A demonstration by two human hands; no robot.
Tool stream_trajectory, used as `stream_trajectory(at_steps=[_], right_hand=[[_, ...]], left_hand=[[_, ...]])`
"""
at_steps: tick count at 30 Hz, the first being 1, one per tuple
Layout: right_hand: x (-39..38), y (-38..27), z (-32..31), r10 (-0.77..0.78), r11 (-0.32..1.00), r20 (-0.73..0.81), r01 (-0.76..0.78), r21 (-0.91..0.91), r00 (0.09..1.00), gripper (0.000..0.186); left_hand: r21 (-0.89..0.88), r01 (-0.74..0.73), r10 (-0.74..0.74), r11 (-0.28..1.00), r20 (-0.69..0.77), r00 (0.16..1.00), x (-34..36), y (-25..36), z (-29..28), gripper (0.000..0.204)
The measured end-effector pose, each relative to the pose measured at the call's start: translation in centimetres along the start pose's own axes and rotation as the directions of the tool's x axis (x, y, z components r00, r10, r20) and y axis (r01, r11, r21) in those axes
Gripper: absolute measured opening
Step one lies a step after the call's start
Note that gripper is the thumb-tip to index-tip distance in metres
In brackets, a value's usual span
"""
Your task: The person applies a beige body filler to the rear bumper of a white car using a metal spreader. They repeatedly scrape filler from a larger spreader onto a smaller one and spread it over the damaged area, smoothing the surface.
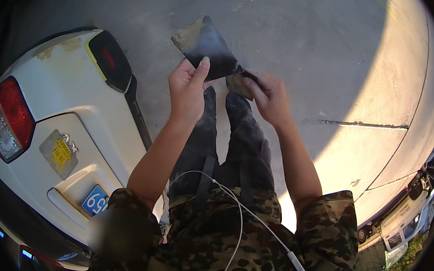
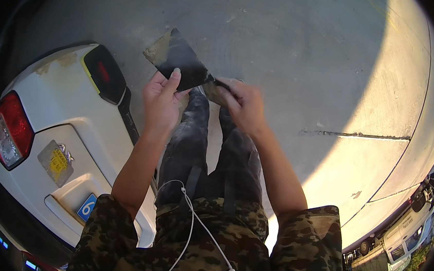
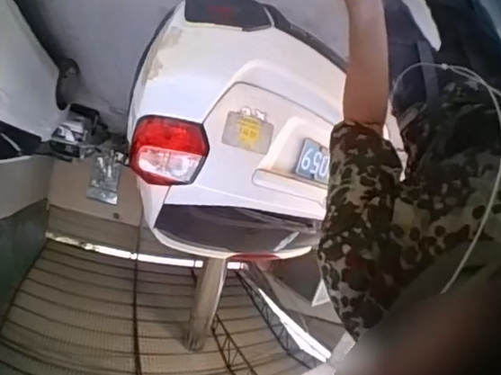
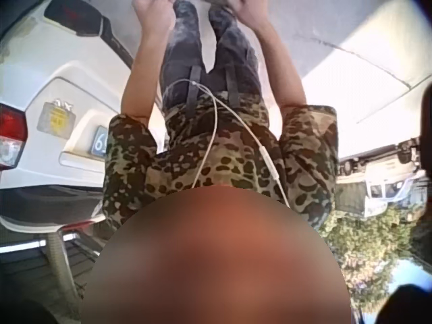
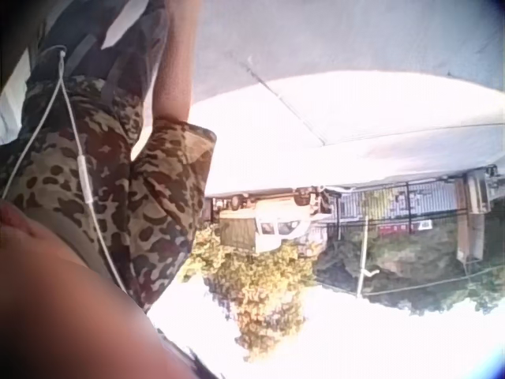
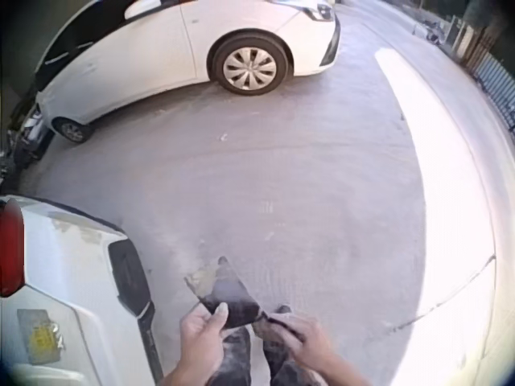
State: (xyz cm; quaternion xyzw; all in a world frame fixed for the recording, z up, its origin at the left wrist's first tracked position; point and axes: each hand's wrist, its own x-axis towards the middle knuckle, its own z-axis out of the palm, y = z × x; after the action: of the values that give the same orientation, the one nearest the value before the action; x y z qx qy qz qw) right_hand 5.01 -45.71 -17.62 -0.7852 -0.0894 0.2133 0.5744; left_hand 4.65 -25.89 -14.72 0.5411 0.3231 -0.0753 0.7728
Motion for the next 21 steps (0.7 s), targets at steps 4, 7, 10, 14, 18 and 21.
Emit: stream_trajectory(at_steps=[4, 7, 10, 14, 18, 21], right_hand=[[-1.1, -1.0, 1.0, 0.261, 0.896, -0.113, -0.284, -0.342, 0.959, 0.019], [-1.5, -2.7, 2.9, -0.134, 0.957, -0.455, -0.003, -0.289, 0.881, 0.018], [0.1, -2.0, 4.8, -0.024, 0.947, -0.286, -0.07, -0.313, 0.958, 0.024], [0.3, 1.5, 3.5, 0.639, 0.769, -0.1, -0.636, 0.059, 0.763, 0.02], [-0.4, 1.4, 0.8, 0.391, 0.463, 0.096, -0.286, 0.839, 0.915, 0.026], [2.5, 0.8, 0.4, 0.301, 0.527, 0.21, -0.346, 0.777, 0.93, 0.027]], left_hand=[[0.173, -0.143, 0.15, 0.974, -0.024, 0.988, 0.2, -0.7, -1.2, 0.019], [0.354, -0.288, 0.321, 0.89, -0.038, 0.946, -0.5, -1.5, -0.1, 0.029], [0.329, -0.359, 0.397, 0.873, -0.053, 0.916, -1.8, -0.8, 0.4, 0.028], [0.31, -0.332, 0.355, 0.891, -0.018, 0.935, -1.3, 2.6, -3.9, 0.021], [0.123, -0.054, 0.05, 0.991, 0.03, 0.998, -1.3, 2.4, -5.3, 0.021], [0.04, 0.047, -0.05, 0.998, 0.079, 0.996, -1.6, 2.1, -4.6, 0.02]])
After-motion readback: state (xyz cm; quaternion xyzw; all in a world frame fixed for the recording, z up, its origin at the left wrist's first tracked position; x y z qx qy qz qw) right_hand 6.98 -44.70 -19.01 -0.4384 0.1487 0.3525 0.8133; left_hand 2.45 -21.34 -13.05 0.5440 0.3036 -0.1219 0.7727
